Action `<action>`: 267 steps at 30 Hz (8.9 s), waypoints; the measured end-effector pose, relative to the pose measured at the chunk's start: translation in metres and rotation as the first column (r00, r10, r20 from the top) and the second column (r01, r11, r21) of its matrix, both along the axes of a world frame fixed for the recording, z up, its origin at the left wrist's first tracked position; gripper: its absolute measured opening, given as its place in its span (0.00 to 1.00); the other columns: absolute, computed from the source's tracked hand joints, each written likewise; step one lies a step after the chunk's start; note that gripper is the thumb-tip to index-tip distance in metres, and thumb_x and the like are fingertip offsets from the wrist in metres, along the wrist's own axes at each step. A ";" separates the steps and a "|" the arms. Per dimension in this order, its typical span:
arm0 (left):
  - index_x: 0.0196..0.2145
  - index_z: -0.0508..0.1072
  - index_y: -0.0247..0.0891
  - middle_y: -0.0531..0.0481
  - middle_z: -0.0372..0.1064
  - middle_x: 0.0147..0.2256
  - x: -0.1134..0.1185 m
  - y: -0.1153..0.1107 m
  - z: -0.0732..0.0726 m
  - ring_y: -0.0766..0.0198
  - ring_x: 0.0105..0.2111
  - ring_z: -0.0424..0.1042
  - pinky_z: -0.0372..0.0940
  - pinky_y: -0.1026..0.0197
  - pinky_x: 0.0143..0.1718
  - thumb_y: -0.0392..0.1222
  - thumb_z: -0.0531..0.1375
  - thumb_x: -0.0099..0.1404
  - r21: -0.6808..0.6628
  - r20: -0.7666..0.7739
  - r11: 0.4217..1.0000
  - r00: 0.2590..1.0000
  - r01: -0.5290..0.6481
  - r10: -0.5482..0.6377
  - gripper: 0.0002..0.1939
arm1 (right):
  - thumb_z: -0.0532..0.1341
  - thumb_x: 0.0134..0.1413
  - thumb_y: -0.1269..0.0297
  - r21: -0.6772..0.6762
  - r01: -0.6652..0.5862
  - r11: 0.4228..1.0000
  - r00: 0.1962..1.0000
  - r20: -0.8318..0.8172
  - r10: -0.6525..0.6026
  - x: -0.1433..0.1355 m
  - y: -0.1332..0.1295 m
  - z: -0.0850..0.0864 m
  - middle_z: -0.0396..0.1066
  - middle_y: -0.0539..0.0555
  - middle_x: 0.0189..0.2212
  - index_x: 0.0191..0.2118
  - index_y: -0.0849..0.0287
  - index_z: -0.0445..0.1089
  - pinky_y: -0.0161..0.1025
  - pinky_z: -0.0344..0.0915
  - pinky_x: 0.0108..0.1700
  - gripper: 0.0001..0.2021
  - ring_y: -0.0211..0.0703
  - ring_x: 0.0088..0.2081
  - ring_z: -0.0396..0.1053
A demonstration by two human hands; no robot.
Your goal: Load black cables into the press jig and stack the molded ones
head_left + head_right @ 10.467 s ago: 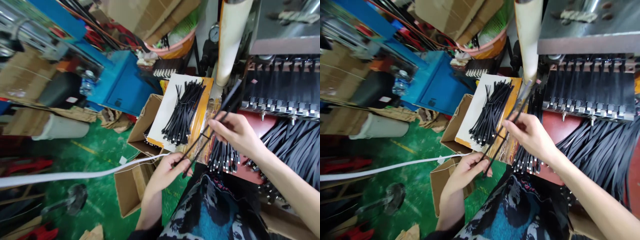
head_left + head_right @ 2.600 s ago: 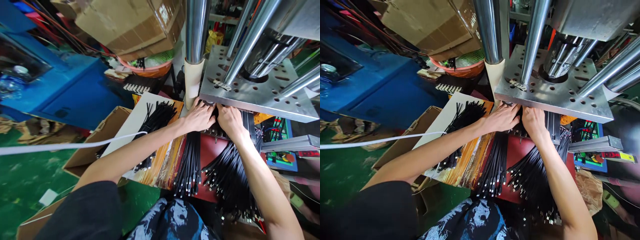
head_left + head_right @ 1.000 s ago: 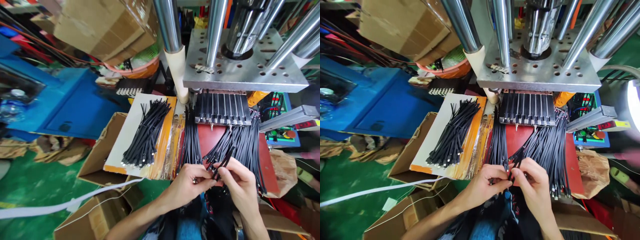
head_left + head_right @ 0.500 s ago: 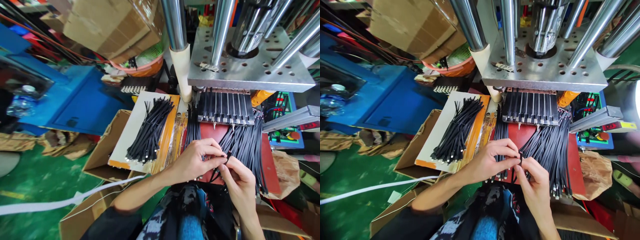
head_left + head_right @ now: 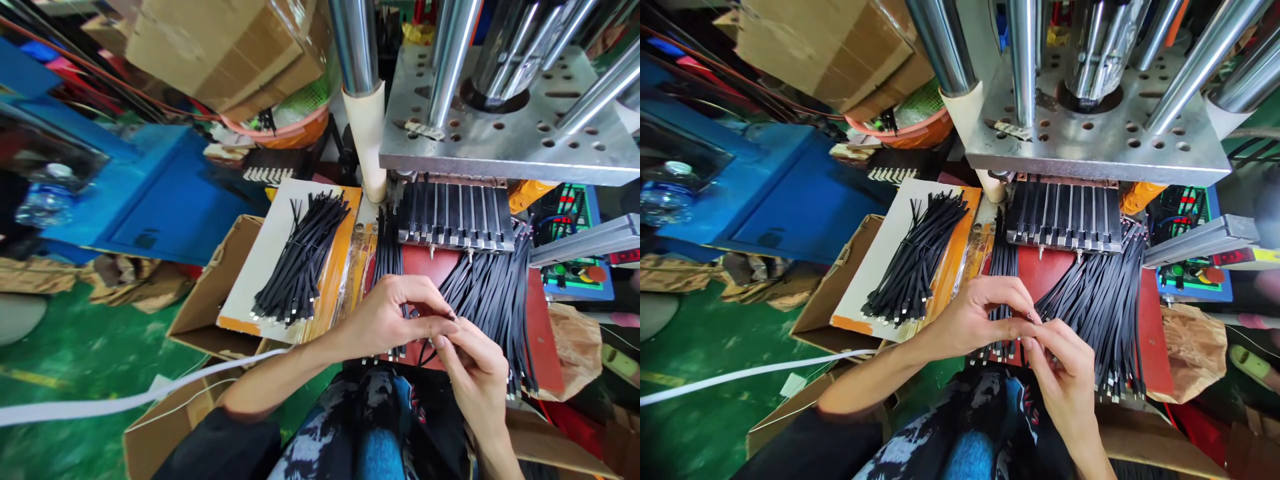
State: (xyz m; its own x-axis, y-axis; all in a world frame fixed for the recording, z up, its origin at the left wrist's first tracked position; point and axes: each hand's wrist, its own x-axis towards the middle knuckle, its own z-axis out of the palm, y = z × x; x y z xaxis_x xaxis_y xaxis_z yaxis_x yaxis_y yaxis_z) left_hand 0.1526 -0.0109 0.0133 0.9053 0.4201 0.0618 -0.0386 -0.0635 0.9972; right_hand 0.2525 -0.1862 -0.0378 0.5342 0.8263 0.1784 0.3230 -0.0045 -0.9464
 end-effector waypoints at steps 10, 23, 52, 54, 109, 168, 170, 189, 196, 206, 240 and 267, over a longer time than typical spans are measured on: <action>0.35 0.83 0.37 0.49 0.79 0.36 0.020 0.017 -0.001 0.63 0.38 0.77 0.71 0.61 0.44 0.41 0.71 0.70 0.300 0.185 0.906 0.950 -0.298 0.251 0.06 | 0.63 0.70 0.60 -0.162 -0.091 0.983 0.990 -0.123 0.071 -0.010 0.010 -0.012 0.61 0.46 0.26 0.27 0.56 0.61 0.32 0.55 0.25 0.18 0.35 0.25 0.58; 0.42 0.79 0.36 0.46 0.82 0.45 0.125 0.131 -0.070 0.56 0.49 0.78 0.68 0.49 0.61 0.40 0.66 0.73 0.627 0.099 0.640 0.860 -0.445 0.501 0.05 | 0.67 0.63 0.40 -0.330 -0.300 0.895 0.943 0.035 0.329 0.131 0.083 0.047 0.71 0.51 0.21 0.26 0.58 0.74 0.36 0.61 0.29 0.26 0.39 0.25 0.65; 0.70 0.66 0.29 0.28 0.60 0.71 0.056 0.057 -0.051 0.36 0.73 0.57 0.54 0.34 0.72 0.55 0.56 0.79 0.980 -0.198 0.042 0.954 0.193 0.223 0.32 | 0.57 0.69 0.64 -0.165 0.071 0.984 0.729 0.682 0.061 0.149 0.145 0.015 0.75 0.64 0.47 0.55 0.60 0.79 0.47 0.75 0.43 0.17 0.50 0.38 0.75; 0.72 0.63 0.28 0.30 0.56 0.73 0.061 0.058 -0.047 0.38 0.75 0.53 0.50 0.32 0.74 0.55 0.53 0.80 0.971 -0.230 0.110 0.946 0.210 0.227 0.34 | 0.52 0.69 0.70 -0.279 0.047 0.959 0.562 0.801 0.205 0.144 0.132 0.016 0.72 0.66 0.48 0.61 0.61 0.77 0.51 0.73 0.49 0.23 0.53 0.43 0.73; 0.32 0.76 0.39 0.51 0.75 0.30 -0.040 0.021 -0.050 0.62 0.29 0.73 0.67 0.60 0.34 0.48 0.62 0.72 0.307 -0.534 0.933 0.778 -0.187 0.332 0.13 | 0.61 0.64 0.43 -0.449 0.435 0.781 0.898 0.279 -0.340 0.072 -0.037 -0.004 0.73 0.54 0.25 0.35 0.49 0.75 0.47 0.64 0.30 0.16 0.54 0.26 0.70; 0.36 0.80 0.35 0.49 0.76 0.35 0.058 0.040 -0.010 0.65 0.33 0.73 0.69 0.62 0.39 0.38 0.63 0.75 0.537 0.141 0.770 0.936 -0.345 0.322 0.09 | 0.60 0.73 0.52 -0.322 -0.429 0.844 0.865 -0.414 0.281 0.019 -0.008 -0.012 0.67 0.48 0.27 0.32 0.56 0.67 0.34 0.66 0.30 0.18 0.38 0.28 0.68; 0.36 0.80 0.35 0.49 0.76 0.34 0.080 0.062 -0.021 0.64 0.33 0.74 0.69 0.60 0.41 0.36 0.62 0.75 0.650 0.125 0.682 0.932 -0.336 0.341 0.09 | 0.60 0.73 0.51 -0.356 -0.510 0.783 0.844 -0.385 0.374 0.039 -0.007 0.000 0.71 0.49 0.28 0.31 0.57 0.69 0.34 0.67 0.33 0.19 0.39 0.30 0.70; 0.58 0.76 0.34 0.35 0.75 0.60 0.086 0.081 -0.057 0.50 0.64 0.72 0.70 0.42 0.65 0.33 0.57 0.76 0.969 0.013 0.244 0.991 0.021 -0.136 0.16 | 0.66 0.66 0.53 -0.210 -0.086 0.974 0.903 0.397 0.166 0.202 0.153 0.005 0.72 0.50 0.26 0.34 0.55 0.76 0.39 0.59 0.30 0.12 0.41 0.26 0.64; 0.53 0.80 0.33 0.38 0.79 0.57 0.093 0.073 -0.064 0.51 0.60 0.77 0.73 0.45 0.62 0.35 0.60 0.77 0.961 0.124 0.255 0.991 -0.105 -0.056 0.12 | 0.67 0.64 0.55 -0.184 -0.110 0.977 0.955 0.254 0.155 0.203 0.148 0.008 0.69 0.47 0.24 0.35 0.57 0.76 0.38 0.57 0.29 0.10 0.37 0.23 0.62; 0.50 0.81 0.31 0.39 0.81 0.54 0.098 0.060 -0.069 0.52 0.58 0.79 0.75 0.47 0.61 0.38 0.60 0.78 0.939 0.196 0.278 0.979 -0.205 0.059 0.11 | 0.68 0.61 0.59 -0.145 -0.081 0.986 0.978 0.179 0.107 0.203 0.145 0.008 0.76 0.50 0.30 0.46 0.60 0.79 0.36 0.61 0.26 0.13 0.35 0.20 0.66; 0.55 0.76 0.27 0.33 0.77 0.55 0.170 0.103 -0.029 0.46 0.56 0.76 0.67 0.45 0.61 0.38 0.50 0.80 0.947 -0.171 0.309 0.951 0.087 0.258 0.19 | 0.52 0.68 0.78 -0.355 0.184 0.917 0.548 0.811 0.204 0.211 0.184 0.028 0.79 0.67 0.47 0.57 0.69 0.74 0.49 0.68 0.52 0.18 0.55 0.48 0.74; 0.31 0.70 0.39 0.55 0.68 0.27 -0.033 0.022 -0.085 0.66 0.26 0.68 0.62 0.63 0.29 0.50 0.62 0.69 0.026 -0.467 0.969 0.854 -0.248 0.231 0.14 | 0.61 0.71 0.70 -0.132 -0.096 0.987 0.978 0.174 0.119 0.050 -0.031 0.018 0.61 0.44 0.26 0.34 0.54 0.64 0.30 0.59 0.28 0.11 0.34 0.25 0.59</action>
State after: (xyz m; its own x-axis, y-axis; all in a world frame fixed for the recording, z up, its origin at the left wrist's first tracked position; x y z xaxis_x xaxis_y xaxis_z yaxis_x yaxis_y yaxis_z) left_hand 0.1193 0.0109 -0.0715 0.6973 0.6217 -0.3568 0.4394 0.0226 0.8980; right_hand 0.3029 -0.2177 -0.0200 0.4095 0.8986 0.1574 0.4932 -0.0728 -0.8669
